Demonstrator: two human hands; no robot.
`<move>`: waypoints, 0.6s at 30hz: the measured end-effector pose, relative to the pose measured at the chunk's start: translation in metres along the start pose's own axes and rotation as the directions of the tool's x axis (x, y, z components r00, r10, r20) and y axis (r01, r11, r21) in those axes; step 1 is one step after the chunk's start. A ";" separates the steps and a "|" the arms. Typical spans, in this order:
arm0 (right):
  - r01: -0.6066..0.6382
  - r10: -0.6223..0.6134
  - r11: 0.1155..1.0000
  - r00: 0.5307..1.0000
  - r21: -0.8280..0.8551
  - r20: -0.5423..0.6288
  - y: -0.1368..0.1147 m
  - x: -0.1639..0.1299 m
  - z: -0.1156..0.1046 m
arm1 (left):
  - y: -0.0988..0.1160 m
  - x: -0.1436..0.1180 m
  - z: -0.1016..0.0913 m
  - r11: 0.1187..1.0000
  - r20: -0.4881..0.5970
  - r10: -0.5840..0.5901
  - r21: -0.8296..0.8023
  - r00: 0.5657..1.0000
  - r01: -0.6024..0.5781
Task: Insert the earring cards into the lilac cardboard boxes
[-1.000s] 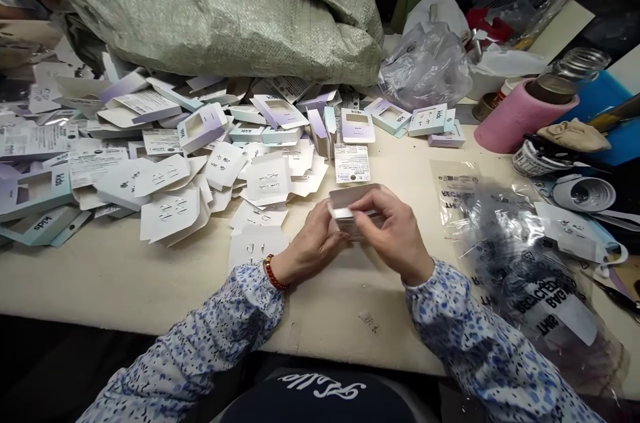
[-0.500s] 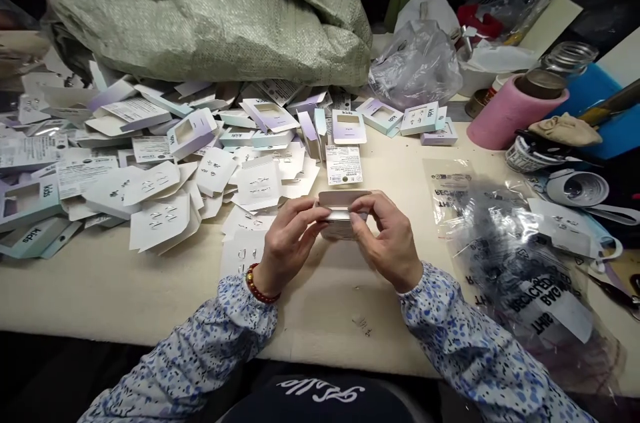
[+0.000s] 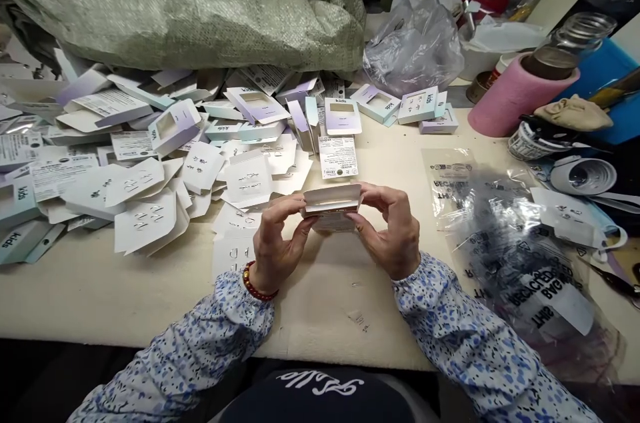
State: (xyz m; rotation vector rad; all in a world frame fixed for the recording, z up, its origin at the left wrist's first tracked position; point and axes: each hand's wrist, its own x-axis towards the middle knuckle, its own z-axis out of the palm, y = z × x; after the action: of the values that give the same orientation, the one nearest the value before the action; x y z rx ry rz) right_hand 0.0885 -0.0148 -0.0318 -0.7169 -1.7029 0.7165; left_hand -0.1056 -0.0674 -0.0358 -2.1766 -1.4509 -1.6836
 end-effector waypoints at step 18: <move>-0.016 0.026 0.994 0.995 -0.109 0.091 0.010 0.006 0.002 | -0.008 0.007 0.000 0.991 0.077 -0.133 0.015 0.988 0.132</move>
State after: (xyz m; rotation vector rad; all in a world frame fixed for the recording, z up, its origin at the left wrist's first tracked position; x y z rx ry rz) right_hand 0.0866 -0.0043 -0.0358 -0.7888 -1.8323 0.6852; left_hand -0.1112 -0.0590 -0.0342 -2.2105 -1.6540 -1.6428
